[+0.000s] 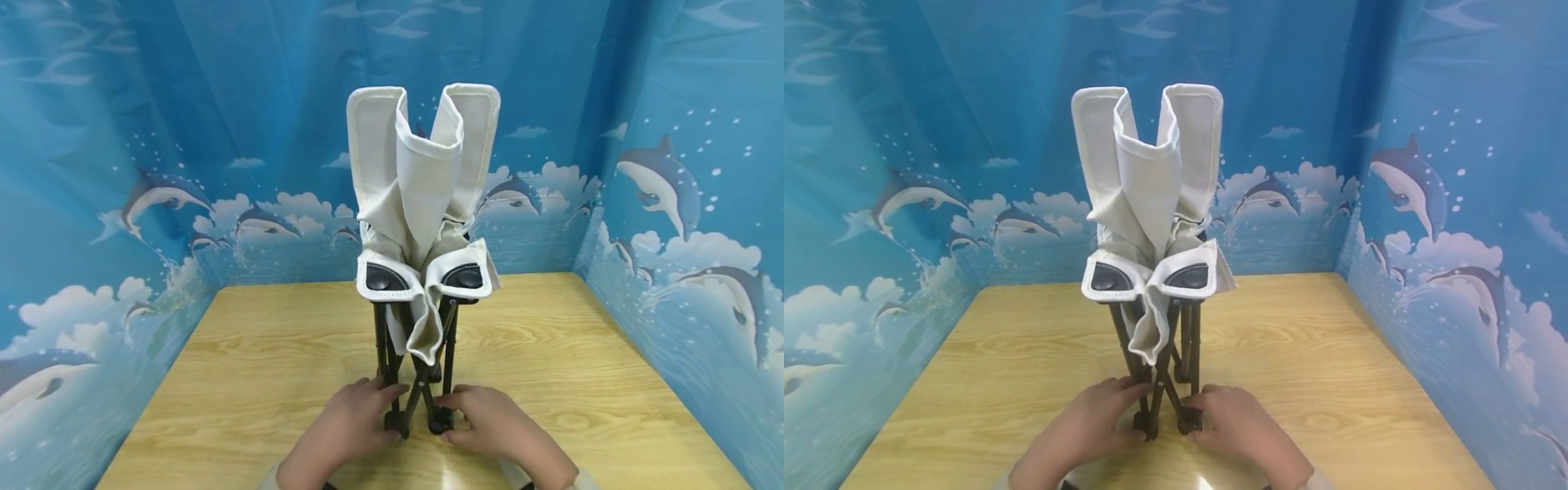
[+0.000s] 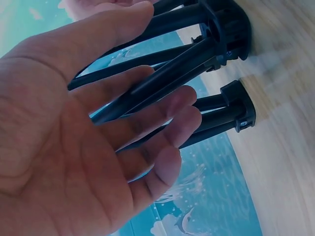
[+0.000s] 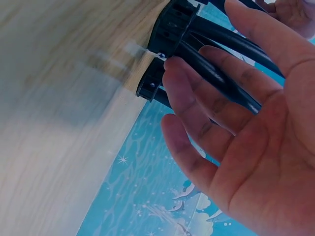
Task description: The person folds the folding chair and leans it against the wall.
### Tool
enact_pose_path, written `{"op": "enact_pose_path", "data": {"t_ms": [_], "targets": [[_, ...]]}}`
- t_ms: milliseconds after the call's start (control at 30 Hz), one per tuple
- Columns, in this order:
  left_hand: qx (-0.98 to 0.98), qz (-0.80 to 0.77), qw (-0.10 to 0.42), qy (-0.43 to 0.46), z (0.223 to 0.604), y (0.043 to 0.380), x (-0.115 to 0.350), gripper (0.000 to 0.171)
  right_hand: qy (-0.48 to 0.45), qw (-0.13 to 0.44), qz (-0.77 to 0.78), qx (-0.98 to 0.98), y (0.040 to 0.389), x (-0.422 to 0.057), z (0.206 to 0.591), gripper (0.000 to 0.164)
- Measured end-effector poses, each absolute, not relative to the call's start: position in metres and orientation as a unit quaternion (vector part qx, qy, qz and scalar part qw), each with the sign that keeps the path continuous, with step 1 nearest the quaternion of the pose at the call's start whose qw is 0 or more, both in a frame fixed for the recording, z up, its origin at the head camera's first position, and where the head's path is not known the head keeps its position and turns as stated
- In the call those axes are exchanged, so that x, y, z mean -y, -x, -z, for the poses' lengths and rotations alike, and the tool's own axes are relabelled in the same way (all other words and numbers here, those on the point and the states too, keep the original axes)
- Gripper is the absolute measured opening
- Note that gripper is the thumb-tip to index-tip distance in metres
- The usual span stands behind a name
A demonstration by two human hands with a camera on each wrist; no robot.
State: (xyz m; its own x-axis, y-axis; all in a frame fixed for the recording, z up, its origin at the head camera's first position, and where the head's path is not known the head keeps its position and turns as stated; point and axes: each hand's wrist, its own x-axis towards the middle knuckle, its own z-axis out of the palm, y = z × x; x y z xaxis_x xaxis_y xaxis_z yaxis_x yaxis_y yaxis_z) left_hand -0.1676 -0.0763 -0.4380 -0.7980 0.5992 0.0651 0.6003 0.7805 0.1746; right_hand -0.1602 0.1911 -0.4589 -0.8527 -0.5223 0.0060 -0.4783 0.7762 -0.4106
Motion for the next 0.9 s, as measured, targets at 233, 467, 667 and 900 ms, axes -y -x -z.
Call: {"op": "enact_pose_path", "data": {"t_ms": [233,467,667,900], "targets": [[0.945,0.073,0.000,0.318,0.440,0.168,0.073,0.065,0.262,0.053,0.188,-0.945,0.163,-0.188,0.459,0.041],[0.945,0.058,0.007,0.322,0.444,0.168,0.071,0.063,0.271,0.042,0.167,-0.947,0.163,-0.187,0.462,0.041],[0.944,0.057,0.001,0.324,0.446,0.168,0.070,0.061,0.289,0.021,0.139,-0.947,0.162,-0.187,0.466,0.040],[0.943,0.041,0.006,0.330,0.450,0.169,0.068,0.057,0.291,0.022,0.135,-0.947,0.165,-0.186,0.467,0.040]]}}
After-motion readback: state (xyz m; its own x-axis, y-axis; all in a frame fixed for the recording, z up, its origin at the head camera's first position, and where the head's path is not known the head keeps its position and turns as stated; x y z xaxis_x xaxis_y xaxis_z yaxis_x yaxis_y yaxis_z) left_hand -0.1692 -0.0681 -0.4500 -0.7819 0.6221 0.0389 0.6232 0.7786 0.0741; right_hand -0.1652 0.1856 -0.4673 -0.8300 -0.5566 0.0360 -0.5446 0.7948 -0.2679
